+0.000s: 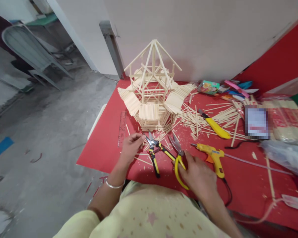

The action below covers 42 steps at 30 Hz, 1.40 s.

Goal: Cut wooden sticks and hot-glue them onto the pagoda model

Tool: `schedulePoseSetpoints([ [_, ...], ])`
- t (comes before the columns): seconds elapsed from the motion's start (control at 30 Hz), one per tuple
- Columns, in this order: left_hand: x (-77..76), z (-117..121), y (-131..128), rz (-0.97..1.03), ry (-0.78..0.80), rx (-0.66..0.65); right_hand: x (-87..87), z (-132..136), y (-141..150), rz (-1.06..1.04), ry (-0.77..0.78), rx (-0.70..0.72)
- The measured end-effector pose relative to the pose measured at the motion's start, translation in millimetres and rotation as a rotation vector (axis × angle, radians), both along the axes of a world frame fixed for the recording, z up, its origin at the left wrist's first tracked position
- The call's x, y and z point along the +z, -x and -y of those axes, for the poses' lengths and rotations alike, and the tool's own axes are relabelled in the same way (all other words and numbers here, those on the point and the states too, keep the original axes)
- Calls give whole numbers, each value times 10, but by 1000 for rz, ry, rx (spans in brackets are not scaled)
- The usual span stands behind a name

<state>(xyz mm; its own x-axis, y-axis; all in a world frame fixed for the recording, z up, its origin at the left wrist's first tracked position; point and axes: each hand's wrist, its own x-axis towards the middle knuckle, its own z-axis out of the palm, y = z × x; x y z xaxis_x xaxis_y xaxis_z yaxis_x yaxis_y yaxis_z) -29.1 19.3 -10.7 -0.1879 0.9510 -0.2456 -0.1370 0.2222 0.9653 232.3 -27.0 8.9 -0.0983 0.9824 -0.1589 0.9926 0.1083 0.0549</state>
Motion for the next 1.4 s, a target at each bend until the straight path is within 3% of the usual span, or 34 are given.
schedulePoseSetpoints([
  [0.13,-86,-39,-24,-103,-18,-63,254,-66,68,30,31,100],
  [0.27,-140,-62,-59,-226,-6,-23,466,-439,454,-123,20,169],
  [0.33,-159,-57,-49,-324,-24,-3,448,-690,712,-185,107,172],
  [0.47,-204,-33,9,-597,-97,-15,238,-1042,1074,-178,127,154],
  [0.6,-250,-19,33,-673,-143,-44,91,-1128,1171,-178,136,144],
  [0.73,-214,-35,28,-688,-224,-20,94,-1163,1200,-201,154,140],
  [0.83,-104,-61,34,-546,-213,25,173,-1144,1206,-251,159,148],
  [0.97,97,-91,8,-106,-51,-18,384,-976,1192,-347,119,176],
  [1.07,259,-102,-36,157,-62,-46,541,-827,1183,-487,-2,229],
  [1.23,475,-108,-26,327,-111,72,602,-722,1178,-805,-252,416],
  [1.4,538,-153,12,432,-93,92,535,-737,1187,-847,-467,514],
])
